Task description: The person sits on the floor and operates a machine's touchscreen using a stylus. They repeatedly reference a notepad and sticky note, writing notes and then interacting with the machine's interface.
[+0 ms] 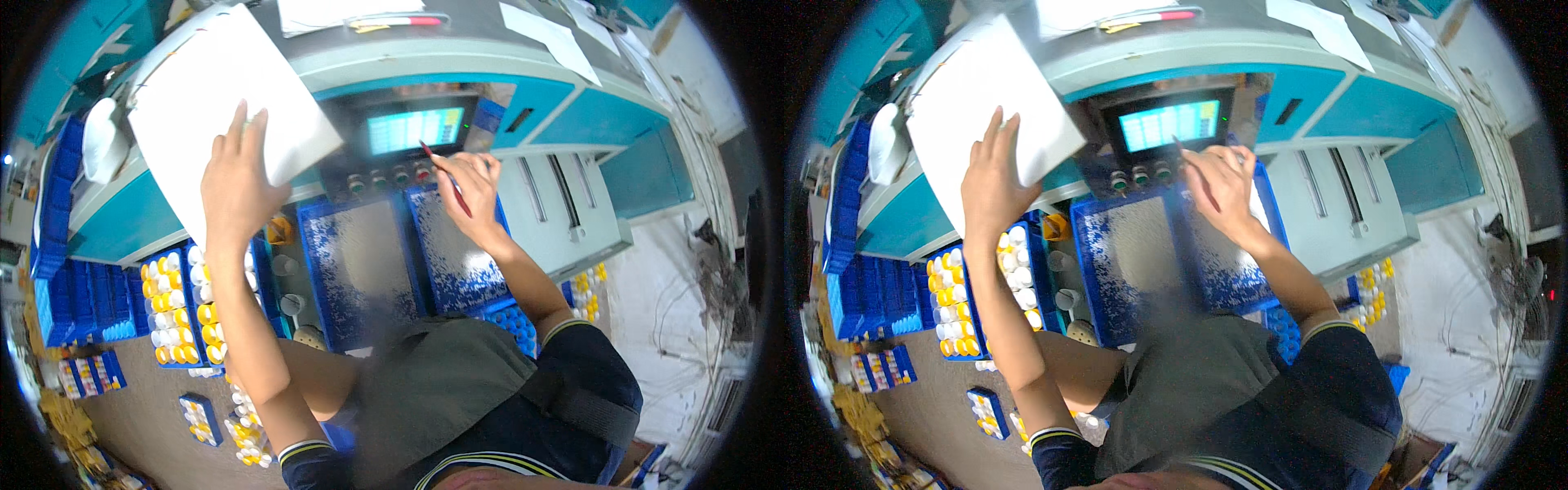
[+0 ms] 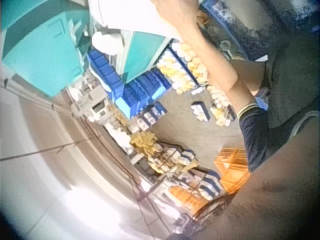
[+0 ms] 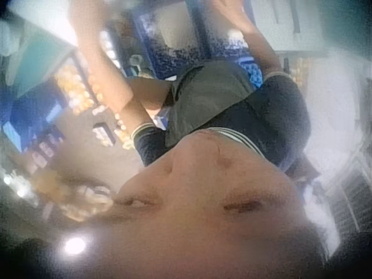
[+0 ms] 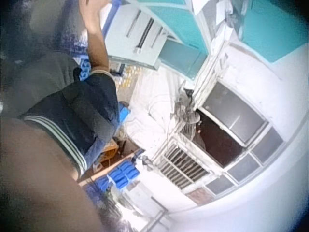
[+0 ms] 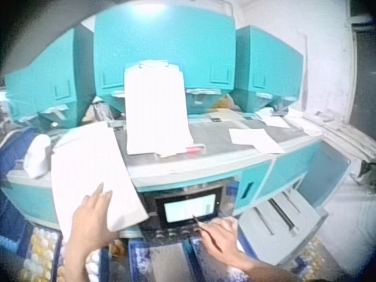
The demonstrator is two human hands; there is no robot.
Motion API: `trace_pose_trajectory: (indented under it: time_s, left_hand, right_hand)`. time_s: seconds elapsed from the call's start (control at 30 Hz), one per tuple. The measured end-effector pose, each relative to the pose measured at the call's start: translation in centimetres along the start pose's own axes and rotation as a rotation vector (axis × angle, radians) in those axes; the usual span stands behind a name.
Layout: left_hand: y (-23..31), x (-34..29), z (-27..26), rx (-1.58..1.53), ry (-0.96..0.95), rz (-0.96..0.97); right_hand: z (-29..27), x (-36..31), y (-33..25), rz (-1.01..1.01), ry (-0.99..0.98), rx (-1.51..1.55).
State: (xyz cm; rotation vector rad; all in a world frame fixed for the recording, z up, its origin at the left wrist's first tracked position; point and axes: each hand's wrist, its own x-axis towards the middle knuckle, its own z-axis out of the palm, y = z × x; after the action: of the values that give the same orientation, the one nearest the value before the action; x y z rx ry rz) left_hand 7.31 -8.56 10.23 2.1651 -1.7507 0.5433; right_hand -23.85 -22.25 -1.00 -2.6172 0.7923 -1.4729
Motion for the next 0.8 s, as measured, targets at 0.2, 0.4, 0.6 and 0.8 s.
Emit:
trace_pose_trajectory:
  time_s: [0.2, 0.4, 0.6, 0.8]
  left_hand:
    - [0.2, 0.0, -0.5, -0.021, -0.028, -0.047]
    - [0.3, 0.1, -0.1, 0.029, -0.004, -0.037]
    - [0.3, 0.3, -0.2, 0.027, -0.042, -0.051]
    - [0.4, 0.2, -0.3, 0.019, -0.058, -0.058]
  right_hand:
    - [-0.2, -0.1, 0.0, 0.012, -0.048, -0.022]
    - [-0.3, -0.4, 0.6, 0.011, 0.010, -0.011]
    - [0.1, -0.5, 0.1, -0.014, -0.037, -0.005]
    - [1.1, 0.0, -0.2, -0.009, -0.072, 0.022]
